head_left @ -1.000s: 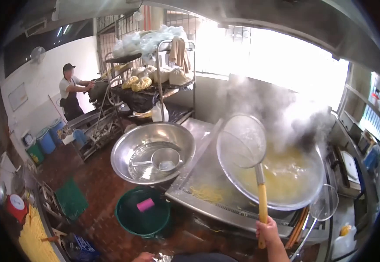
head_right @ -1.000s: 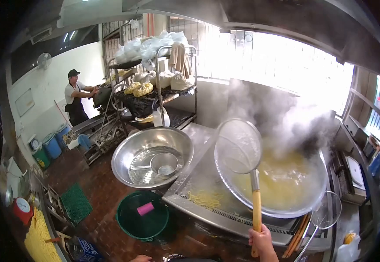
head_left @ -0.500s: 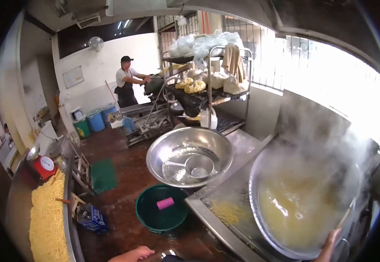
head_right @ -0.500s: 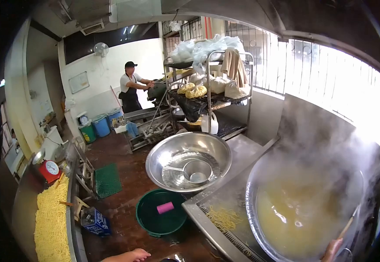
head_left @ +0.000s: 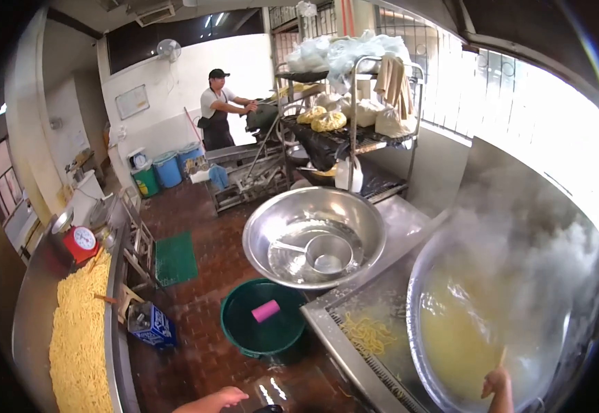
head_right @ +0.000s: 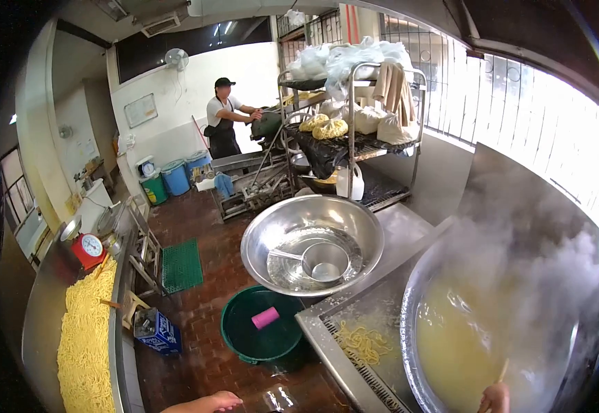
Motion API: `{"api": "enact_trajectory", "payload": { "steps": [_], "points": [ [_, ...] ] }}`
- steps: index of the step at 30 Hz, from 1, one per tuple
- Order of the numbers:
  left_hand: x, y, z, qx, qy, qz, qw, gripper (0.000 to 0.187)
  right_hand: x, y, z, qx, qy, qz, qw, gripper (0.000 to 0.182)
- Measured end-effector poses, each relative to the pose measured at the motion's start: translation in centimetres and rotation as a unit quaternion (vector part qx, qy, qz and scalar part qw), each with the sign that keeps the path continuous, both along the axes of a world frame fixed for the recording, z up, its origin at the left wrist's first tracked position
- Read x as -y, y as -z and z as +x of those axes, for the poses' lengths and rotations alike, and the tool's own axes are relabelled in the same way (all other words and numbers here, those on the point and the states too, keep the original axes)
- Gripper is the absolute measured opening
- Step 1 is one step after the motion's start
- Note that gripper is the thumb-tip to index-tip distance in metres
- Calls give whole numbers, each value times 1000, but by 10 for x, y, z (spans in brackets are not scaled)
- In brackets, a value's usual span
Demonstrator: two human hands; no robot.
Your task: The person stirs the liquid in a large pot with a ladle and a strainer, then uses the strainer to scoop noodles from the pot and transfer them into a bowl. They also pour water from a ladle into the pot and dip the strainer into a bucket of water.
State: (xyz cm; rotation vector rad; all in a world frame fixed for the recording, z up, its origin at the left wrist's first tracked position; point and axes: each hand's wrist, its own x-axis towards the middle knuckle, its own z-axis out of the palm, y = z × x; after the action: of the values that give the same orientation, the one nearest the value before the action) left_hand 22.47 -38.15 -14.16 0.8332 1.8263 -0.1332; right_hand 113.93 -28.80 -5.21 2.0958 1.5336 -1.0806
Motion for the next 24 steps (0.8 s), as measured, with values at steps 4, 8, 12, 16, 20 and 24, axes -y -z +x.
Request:
{"api": "enact_trajectory", "payload": {
  "steps": [4,8,12,16,20,24],
  "points": [
    [1,19,-13,3,45,-55,998,43,-2,-18,-66,-179,409,128,886,11],
    [14,-12,-22,54,51,-5,997,41,7,-24,-112,-300,529,129,783,9],
    [21,-94,-21,101,52,128,985,40,17,-58,-161,-369,492,18,788,9],
    [-12,12,-49,37,51,3,998,39,44,-75,-200,-532,540,-36,651,7],
    [-18,32,-57,39,67,12,997,39,81,-123,-273,-598,566,10,568,14],
    [-7,46,-65,72,-15,-32,997,40,112,-152,-346,-677,510,90,524,24]
  ]
}}
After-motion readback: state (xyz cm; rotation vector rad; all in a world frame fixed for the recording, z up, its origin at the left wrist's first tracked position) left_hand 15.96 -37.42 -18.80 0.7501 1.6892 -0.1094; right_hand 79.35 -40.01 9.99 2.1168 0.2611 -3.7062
